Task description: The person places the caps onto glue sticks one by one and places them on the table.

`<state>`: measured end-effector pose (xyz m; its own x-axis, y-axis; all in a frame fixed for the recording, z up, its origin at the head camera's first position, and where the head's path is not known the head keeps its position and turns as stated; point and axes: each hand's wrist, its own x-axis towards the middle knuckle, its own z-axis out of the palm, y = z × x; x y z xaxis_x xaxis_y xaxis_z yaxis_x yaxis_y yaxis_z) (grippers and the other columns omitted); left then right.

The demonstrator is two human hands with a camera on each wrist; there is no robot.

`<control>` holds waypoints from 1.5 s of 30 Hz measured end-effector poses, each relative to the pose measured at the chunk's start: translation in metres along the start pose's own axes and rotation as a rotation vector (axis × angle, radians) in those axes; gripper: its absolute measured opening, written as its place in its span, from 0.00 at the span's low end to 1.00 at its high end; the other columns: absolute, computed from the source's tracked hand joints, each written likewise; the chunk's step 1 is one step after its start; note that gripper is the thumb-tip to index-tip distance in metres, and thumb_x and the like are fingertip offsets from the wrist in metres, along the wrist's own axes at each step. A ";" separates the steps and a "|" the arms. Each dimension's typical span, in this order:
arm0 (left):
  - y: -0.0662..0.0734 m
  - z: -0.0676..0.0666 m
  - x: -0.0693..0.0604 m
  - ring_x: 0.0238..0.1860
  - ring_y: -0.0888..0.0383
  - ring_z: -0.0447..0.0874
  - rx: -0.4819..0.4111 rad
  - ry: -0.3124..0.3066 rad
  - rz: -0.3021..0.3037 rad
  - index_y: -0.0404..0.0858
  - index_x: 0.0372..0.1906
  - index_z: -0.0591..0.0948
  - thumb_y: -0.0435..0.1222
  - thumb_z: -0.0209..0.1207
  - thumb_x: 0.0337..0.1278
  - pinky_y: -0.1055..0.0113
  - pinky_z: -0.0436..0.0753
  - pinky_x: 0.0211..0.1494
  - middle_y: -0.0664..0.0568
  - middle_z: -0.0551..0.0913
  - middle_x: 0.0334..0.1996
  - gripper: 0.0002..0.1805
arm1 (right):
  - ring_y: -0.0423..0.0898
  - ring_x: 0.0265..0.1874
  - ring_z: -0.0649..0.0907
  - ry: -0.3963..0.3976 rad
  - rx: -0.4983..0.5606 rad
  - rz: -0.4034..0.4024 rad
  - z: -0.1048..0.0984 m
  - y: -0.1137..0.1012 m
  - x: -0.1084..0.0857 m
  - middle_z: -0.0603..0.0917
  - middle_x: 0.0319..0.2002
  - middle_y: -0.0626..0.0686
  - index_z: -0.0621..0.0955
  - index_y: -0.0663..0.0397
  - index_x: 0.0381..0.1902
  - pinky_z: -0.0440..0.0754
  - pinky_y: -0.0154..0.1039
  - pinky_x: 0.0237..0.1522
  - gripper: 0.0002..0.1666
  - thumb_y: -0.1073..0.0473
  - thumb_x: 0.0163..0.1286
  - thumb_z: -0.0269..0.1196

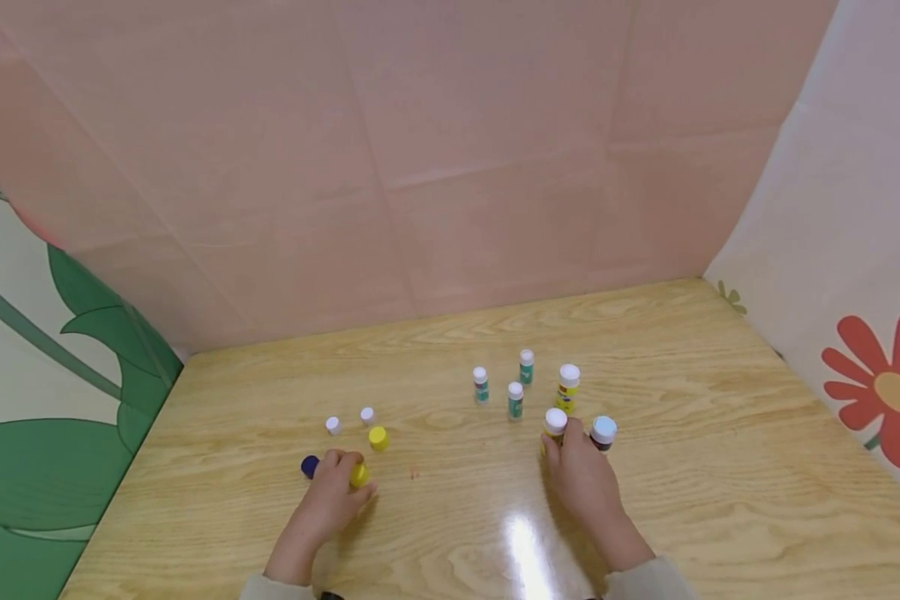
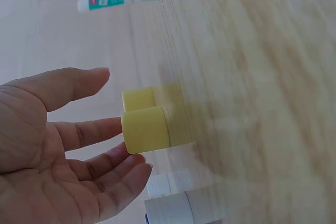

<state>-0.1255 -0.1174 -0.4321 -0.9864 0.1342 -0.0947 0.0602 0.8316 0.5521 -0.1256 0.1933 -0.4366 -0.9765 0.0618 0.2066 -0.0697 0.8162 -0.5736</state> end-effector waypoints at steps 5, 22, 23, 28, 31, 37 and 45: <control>0.001 0.000 -0.001 0.44 0.47 0.65 0.001 0.007 0.013 0.28 0.47 0.70 0.36 0.59 0.47 0.55 0.72 0.45 0.43 0.66 0.42 0.22 | 0.46 0.12 0.69 -0.009 -0.003 0.010 0.000 0.000 0.001 0.69 0.15 0.52 0.64 0.69 0.30 0.64 0.38 0.11 0.13 0.61 0.62 0.53; 0.001 0.000 0.001 0.38 0.53 0.68 -0.014 -0.004 -0.023 0.30 0.43 0.72 0.33 0.59 0.46 0.58 0.73 0.39 0.46 0.66 0.37 0.17 | 0.48 0.16 0.71 -0.026 0.028 0.020 0.004 0.001 0.001 0.73 0.21 0.57 0.64 0.69 0.32 0.68 0.40 0.14 0.13 0.62 0.62 0.53; 0.001 0.000 0.001 0.37 0.53 0.68 -0.012 -0.005 -0.023 0.30 0.43 0.72 0.32 0.59 0.46 0.59 0.73 0.39 0.46 0.66 0.36 0.17 | 0.48 0.16 0.72 -0.019 0.032 0.010 0.005 0.000 0.001 0.73 0.21 0.58 0.64 0.70 0.32 0.69 0.40 0.15 0.13 0.63 0.62 0.53; 0.001 -0.001 0.000 0.37 0.53 0.68 -0.006 -0.003 -0.016 0.30 0.42 0.72 0.31 0.59 0.46 0.59 0.73 0.39 0.45 0.67 0.36 0.16 | 0.48 0.17 0.71 0.009 0.045 -0.021 0.006 -0.002 0.000 0.73 0.22 0.58 0.64 0.70 0.31 0.68 0.39 0.16 0.12 0.65 0.61 0.54; 0.001 0.000 0.001 0.37 0.53 0.68 -0.002 -0.011 -0.023 0.30 0.42 0.73 0.31 0.58 0.47 0.58 0.73 0.40 0.45 0.67 0.36 0.15 | 0.48 0.18 0.69 0.018 0.049 -0.029 0.007 -0.002 0.000 0.70 0.21 0.56 0.64 0.70 0.31 0.67 0.39 0.16 0.12 0.66 0.60 0.55; 0.001 -0.001 0.001 0.39 0.53 0.69 -0.003 -0.056 -0.049 0.32 0.43 0.72 0.30 0.56 0.49 0.58 0.74 0.41 0.46 0.67 0.37 0.14 | 0.48 0.19 0.69 0.006 0.085 -0.034 0.008 0.000 0.001 0.67 0.22 0.55 0.64 0.70 0.30 0.66 0.38 0.18 0.12 0.67 0.59 0.56; 0.001 -0.002 0.002 0.36 0.53 0.69 -0.001 -0.063 -0.029 0.33 0.40 0.72 0.27 0.56 0.47 0.59 0.73 0.38 0.47 0.68 0.34 0.12 | 0.48 0.21 0.68 -0.004 0.124 -0.056 0.009 0.001 0.001 0.67 0.22 0.56 0.65 0.70 0.30 0.66 0.38 0.19 0.11 0.68 0.58 0.56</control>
<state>-0.1274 -0.1176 -0.4303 -0.9763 0.1436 -0.1622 0.0316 0.8352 0.5491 -0.1288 0.1891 -0.4445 -0.9711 0.0152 0.2380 -0.1489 0.7410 -0.6547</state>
